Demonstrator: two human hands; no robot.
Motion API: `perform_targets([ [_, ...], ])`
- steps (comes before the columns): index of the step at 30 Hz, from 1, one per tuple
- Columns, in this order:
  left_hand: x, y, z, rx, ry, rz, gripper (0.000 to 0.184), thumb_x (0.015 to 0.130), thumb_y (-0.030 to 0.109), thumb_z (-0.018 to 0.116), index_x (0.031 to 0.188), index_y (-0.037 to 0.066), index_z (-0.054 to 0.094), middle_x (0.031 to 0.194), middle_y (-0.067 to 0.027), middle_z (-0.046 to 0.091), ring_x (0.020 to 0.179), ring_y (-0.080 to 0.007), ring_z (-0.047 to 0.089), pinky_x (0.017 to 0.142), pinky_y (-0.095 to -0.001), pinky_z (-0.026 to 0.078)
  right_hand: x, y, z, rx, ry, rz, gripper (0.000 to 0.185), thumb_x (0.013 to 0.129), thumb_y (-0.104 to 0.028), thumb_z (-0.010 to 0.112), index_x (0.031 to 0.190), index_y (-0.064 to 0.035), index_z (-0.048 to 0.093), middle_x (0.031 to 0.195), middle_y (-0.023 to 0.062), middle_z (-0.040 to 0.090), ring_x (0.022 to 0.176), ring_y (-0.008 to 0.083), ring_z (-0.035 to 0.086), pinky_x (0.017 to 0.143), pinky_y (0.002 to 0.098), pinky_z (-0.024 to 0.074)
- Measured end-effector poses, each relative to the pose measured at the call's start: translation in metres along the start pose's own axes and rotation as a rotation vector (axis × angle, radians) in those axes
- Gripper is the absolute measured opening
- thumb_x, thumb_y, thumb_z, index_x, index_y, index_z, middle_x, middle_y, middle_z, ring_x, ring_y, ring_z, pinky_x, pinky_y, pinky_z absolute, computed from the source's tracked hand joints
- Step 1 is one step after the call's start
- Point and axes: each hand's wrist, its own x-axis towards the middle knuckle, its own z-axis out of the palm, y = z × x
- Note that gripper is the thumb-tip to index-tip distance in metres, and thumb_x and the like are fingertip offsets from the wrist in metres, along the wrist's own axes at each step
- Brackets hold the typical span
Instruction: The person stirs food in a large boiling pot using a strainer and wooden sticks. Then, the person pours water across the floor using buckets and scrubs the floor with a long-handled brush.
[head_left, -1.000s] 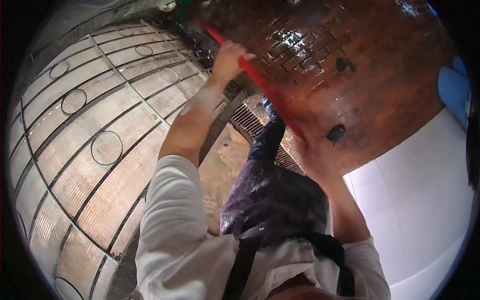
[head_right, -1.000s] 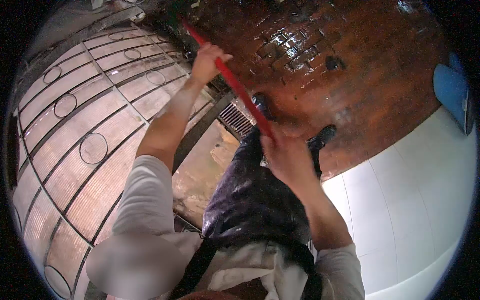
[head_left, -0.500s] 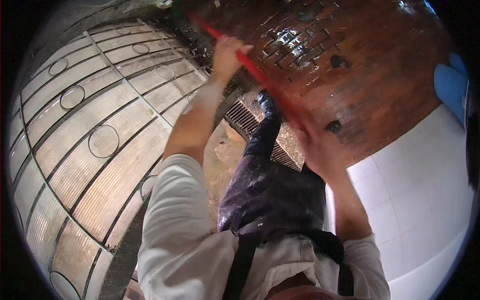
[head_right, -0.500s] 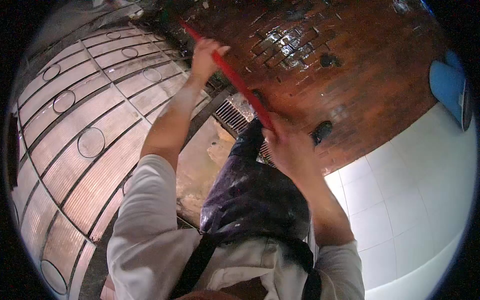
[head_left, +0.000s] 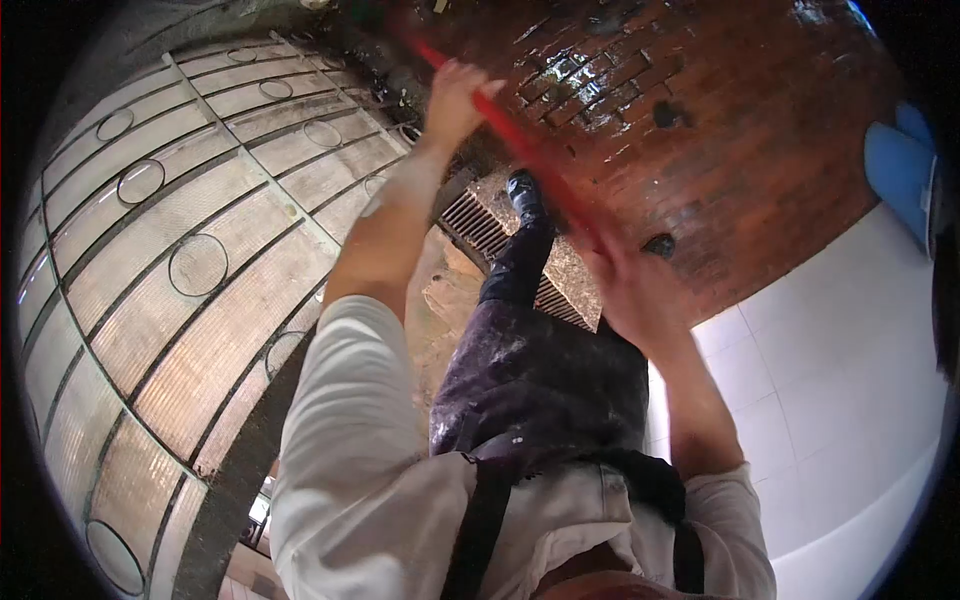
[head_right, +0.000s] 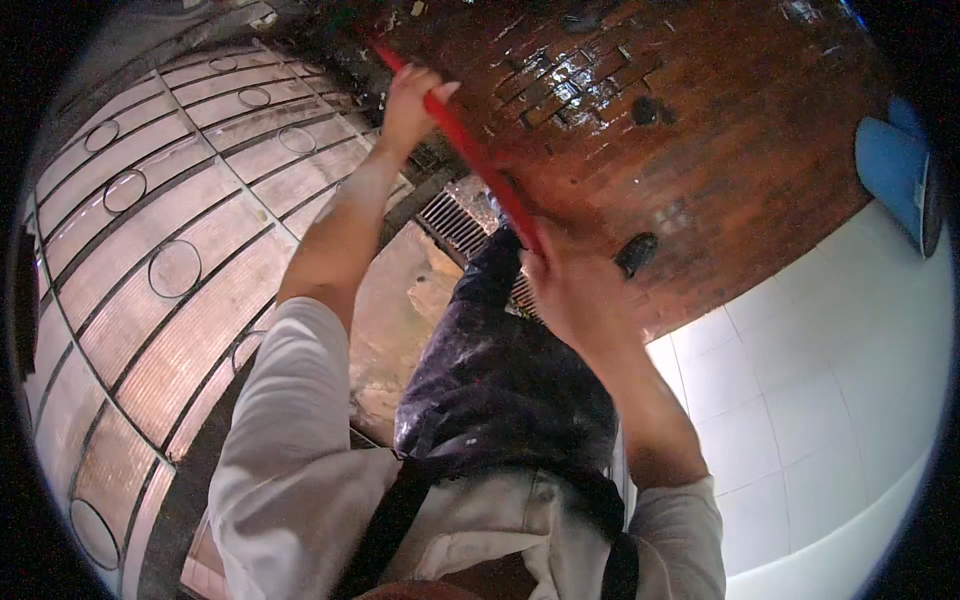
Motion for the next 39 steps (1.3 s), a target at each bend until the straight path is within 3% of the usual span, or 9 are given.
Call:
perform_targets([
  [3, -0.052, -0.023, 0.002, 0.257, -0.248, 0.077, 0.023, 0.083, 0.02, 0.071, 0.068, 0.008, 0.058, 0.078, -0.0093, 0.06, 0.084, -0.0308, 0.06, 0.09, -0.046, 0.043, -0.005, 0.003, 0.027, -0.014, -0.019, -0.052, 0.019, 0.093, -0.024, 0.059, 0.108, -0.0133, 0.06, 0.074, 0.019, 0.066, 0.067, 0.0396, 0.065, 0.061, 0.0524, 0.0514],
  [6, -0.045, 0.032, 0.024, 0.006, -0.118, -0.007, 0.02, 0.083, 0.021, 0.07, 0.071, 0.008, 0.061, 0.08, -0.0081, 0.062, 0.087, -0.0298, 0.06, 0.093, -0.0464, 0.042, -0.034, 0.022, -0.002, -0.24, -0.131, 0.121, 0.02, 0.091, -0.023, 0.061, 0.107, -0.0108, 0.062, 0.081, 0.0189, 0.067, 0.073, 0.0398, 0.066, 0.065, 0.0511, 0.0516],
  [10, 0.0, 0.092, 0.001, -0.089, -0.097, -0.002, 0.017, 0.083, 0.02, 0.071, 0.072, 0.009, 0.062, 0.08, -0.008, 0.063, 0.087, -0.0305, 0.061, 0.094, -0.0449, 0.042, -0.052, 0.019, -0.085, 0.244, -0.092, 0.15, 0.028, 0.093, -0.024, 0.058, 0.116, -0.009, 0.06, 0.08, 0.0186, 0.068, 0.074, 0.0412, 0.067, 0.066, 0.0513, 0.052],
  [17, -0.046, 0.003, 0.007, 0.133, -0.06, -0.072, 0.025, 0.084, 0.025, 0.07, 0.069, 0.007, 0.062, 0.076, -0.0104, 0.061, 0.084, -0.0327, 0.059, 0.089, -0.0477, 0.043, -0.007, 0.004, 0.006, -0.025, -0.121, -0.002, 0.027, 0.095, -0.027, 0.056, 0.116, -0.0098, 0.061, 0.081, 0.0212, 0.067, 0.075, 0.0423, 0.067, 0.067, 0.0509, 0.0522],
  [20, -0.045, 0.043, 0.031, 0.01, -0.084, -0.023, 0.018, 0.082, 0.023, 0.071, 0.073, 0.01, 0.065, 0.077, -0.01, 0.062, 0.089, -0.0317, 0.06, 0.093, -0.0481, 0.041, -0.03, 0.01, -0.039, -0.123, -0.202, 0.152, 0.027, 0.096, -0.028, 0.056, 0.115, -0.0104, 0.061, 0.08, 0.0213, 0.067, 0.075, 0.0415, 0.067, 0.067, 0.0508, 0.0522],
  [25, 0.011, 0.121, -0.011, -0.224, -0.015, -0.025, 0.018, 0.082, 0.022, 0.072, 0.072, 0.011, 0.063, 0.076, -0.0088, 0.061, 0.087, -0.0317, 0.06, 0.093, -0.0446, 0.042, -0.063, -0.016, -0.126, 0.263, -0.136, 0.218, 0.03, 0.096, -0.031, 0.054, 0.118, -0.0113, 0.062, 0.081, 0.0228, 0.067, 0.078, 0.043, 0.066, 0.069, 0.0524, 0.0519],
  [28, 0.001, 0.062, -0.009, -0.057, -0.006, -0.062, 0.02, 0.082, 0.022, 0.072, 0.071, 0.011, 0.06, 0.074, -0.0086, 0.059, 0.083, -0.0327, 0.06, 0.092, -0.0445, 0.043, -0.041, -0.014, -0.069, -0.108, -0.153, 0.144, 0.03, 0.095, -0.032, 0.055, 0.115, -0.0105, 0.063, 0.083, 0.0236, 0.067, 0.079, 0.0437, 0.066, 0.07, 0.0521, 0.052],
  [31, -0.038, 0.034, 0.004, 0.05, -0.01, -0.114, 0.023, 0.082, 0.023, 0.072, 0.068, 0.01, 0.058, 0.073, -0.0095, 0.059, 0.08, -0.034, 0.059, 0.088, -0.0447, 0.044, -0.028, -0.012, -0.027, -0.06, -0.167, 0.144, 0.03, 0.094, -0.032, 0.057, 0.112, -0.0093, 0.065, 0.081, 0.0241, 0.066, 0.079, 0.0448, 0.065, 0.069, 0.0527, 0.0514],
  [39, 0.026, 0.167, 0.025, -0.313, 0.046, -0.067, 0.025, 0.079, 0.023, 0.074, 0.066, 0.011, 0.056, 0.071, -0.0101, 0.057, 0.078, -0.0344, 0.057, 0.079, -0.0457, 0.042, -0.08, 0.027, -0.16, 0.092, -0.129, 0.216, 0.024, 0.095, -0.021, 0.06, 0.112, -0.0057, 0.067, 0.082, 0.0159, 0.07, 0.069, 0.0251, 0.068, 0.066, 0.0382, 0.0514],
])
